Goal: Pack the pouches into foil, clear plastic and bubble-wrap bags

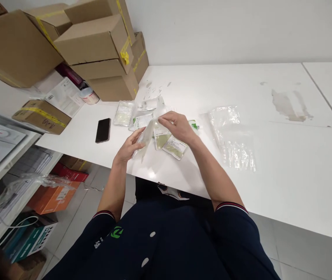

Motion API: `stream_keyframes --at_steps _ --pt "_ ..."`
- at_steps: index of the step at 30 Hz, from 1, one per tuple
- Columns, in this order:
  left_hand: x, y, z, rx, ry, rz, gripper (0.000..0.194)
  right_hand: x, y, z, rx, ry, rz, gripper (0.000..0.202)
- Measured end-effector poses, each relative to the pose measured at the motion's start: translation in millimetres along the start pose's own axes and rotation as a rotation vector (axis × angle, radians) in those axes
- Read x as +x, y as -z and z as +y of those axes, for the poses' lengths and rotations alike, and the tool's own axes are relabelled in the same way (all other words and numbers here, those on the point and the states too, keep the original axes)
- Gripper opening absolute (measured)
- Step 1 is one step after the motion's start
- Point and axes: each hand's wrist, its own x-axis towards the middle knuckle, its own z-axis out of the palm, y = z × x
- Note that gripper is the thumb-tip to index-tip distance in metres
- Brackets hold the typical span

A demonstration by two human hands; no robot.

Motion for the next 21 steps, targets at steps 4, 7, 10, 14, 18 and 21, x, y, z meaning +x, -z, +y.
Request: stream_keyframes --at_steps 4,7,10,14,18,21 --pt "0.5 9.9 -17.8 0.234 0.083 -0.127 0.062 -3.7 48.6 2.7 -0.183 0.103 0.244 0.02" --pt "7.4 17.7 -36.3 0.507 0.217 0.169 0.037 -10.4 89.2 -0.5 -0.411 0.161 0.493 0.015" --pt "25.0 26.2 -51.7 0.827 0.266 0.492 0.039 -12.9 116.0 -2.6 -0.57 0.219 0.582 0.016" --pt "54.6 36.1 -64.5 1.09 0.201 0.387 0.057 -7.4 126.6 -2.1 -0.683 0.274 0.451 0.015" --pt "70.1 38.4 -72.5 1.159 0.113 0.288 0.034 -1.1 134.5 -9.3 -0.72 0.291 0.572 0.019" --pt "67.8 37.9 -72.5 1.131 0.064 0.351 0.033 4.5 151.0 -7.0 -0.849 0.204 0.55 0.019"
